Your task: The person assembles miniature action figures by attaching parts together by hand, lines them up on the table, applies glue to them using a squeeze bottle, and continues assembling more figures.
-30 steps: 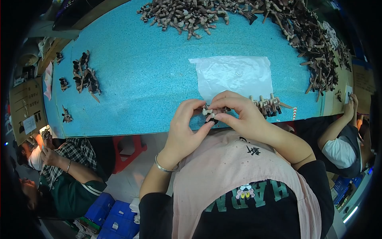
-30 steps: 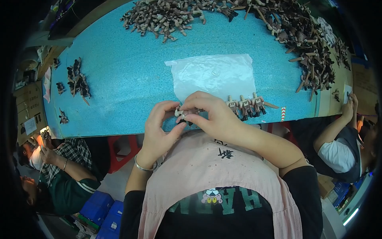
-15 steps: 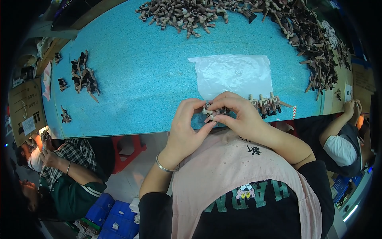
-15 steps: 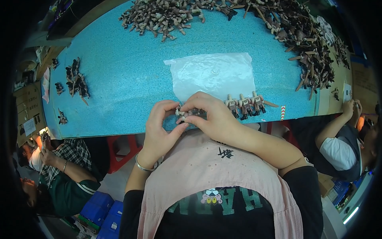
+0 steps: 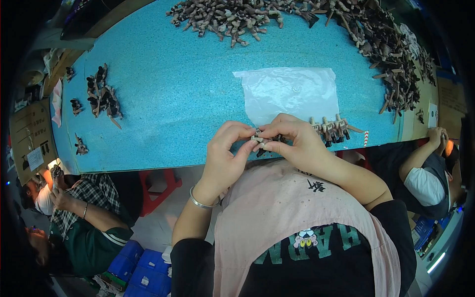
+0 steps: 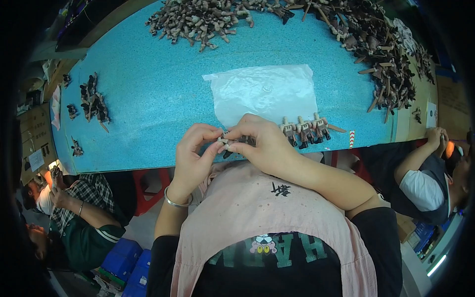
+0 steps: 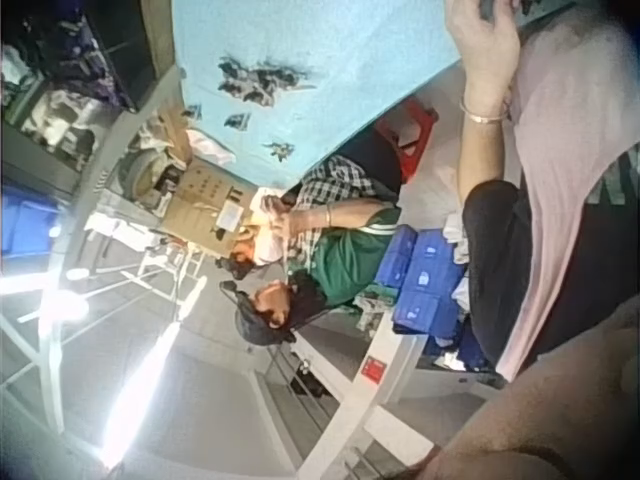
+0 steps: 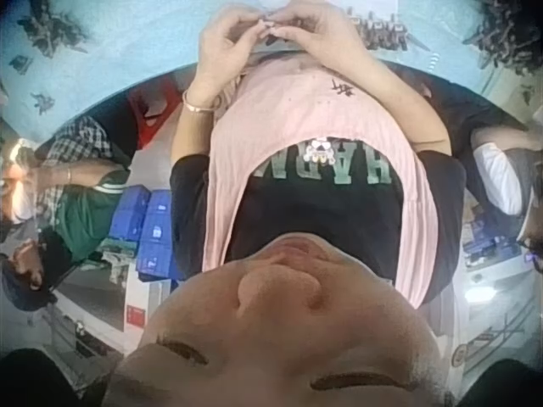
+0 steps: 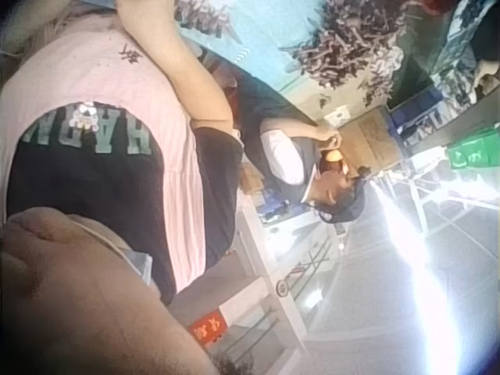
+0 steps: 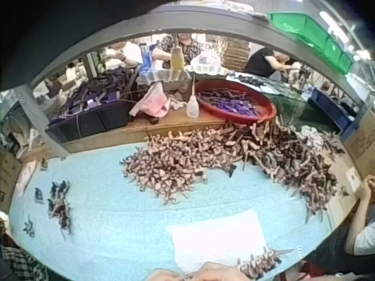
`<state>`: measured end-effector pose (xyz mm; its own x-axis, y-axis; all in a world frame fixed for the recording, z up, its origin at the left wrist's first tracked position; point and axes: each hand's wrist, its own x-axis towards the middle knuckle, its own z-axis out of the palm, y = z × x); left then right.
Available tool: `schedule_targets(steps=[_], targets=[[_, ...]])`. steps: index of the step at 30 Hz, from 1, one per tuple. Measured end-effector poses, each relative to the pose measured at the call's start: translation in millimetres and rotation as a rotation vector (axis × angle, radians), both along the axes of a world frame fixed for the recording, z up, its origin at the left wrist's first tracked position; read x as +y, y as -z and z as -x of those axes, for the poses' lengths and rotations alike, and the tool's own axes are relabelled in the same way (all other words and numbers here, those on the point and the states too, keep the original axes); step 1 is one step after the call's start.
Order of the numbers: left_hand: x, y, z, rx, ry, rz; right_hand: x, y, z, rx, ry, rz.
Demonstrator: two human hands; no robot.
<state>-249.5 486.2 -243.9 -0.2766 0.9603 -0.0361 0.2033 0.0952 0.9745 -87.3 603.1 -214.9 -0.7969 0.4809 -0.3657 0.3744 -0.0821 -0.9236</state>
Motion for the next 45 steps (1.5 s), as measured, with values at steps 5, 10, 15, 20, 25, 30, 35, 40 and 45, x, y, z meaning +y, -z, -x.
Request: schedule_targets(steps=[5, 10, 15, 20, 25, 30, 35, 40, 45], targets=[[0, 0, -3, -0.186, -0.064, 0.050, 4, -4, 3, -0.054, 0.010, 0.049], [-7, -3, -13, -0.336, -0.258, -0.139, 6, -8, 6, 0.281, 0.233, -0.406], [-12, -17, -16, -0.335, -0.356, -0.257, 6, -22, 4, 0.098, 0.109, 0.389], [-25, -13, -9, -0.046, -0.217, -0.236, 8, -20, 6, 0.186, 0.024, 0.544], [-9, -19, 0, -0.352, -0.072, -0.153, 7, -17, 1, 0.196, -0.105, 0.475], [-7, -24, 1, -0.894, 0.013, -0.022, 5, -21, 0, 0.206, -0.119, 0.308], [-9, -23, -3, -0.886, 0.031, 0.053, 8, -16, -2, 0.221, -0.199, 0.110], [-6, -25, -13, -0.684, -0.107, -0.084, 5, -21, 5, 0.223, -0.162, 0.007], [-10, -28, -3, -0.756, 0.022, 0.012, 8, -22, 6, 0.252, -0.173, 0.020]])
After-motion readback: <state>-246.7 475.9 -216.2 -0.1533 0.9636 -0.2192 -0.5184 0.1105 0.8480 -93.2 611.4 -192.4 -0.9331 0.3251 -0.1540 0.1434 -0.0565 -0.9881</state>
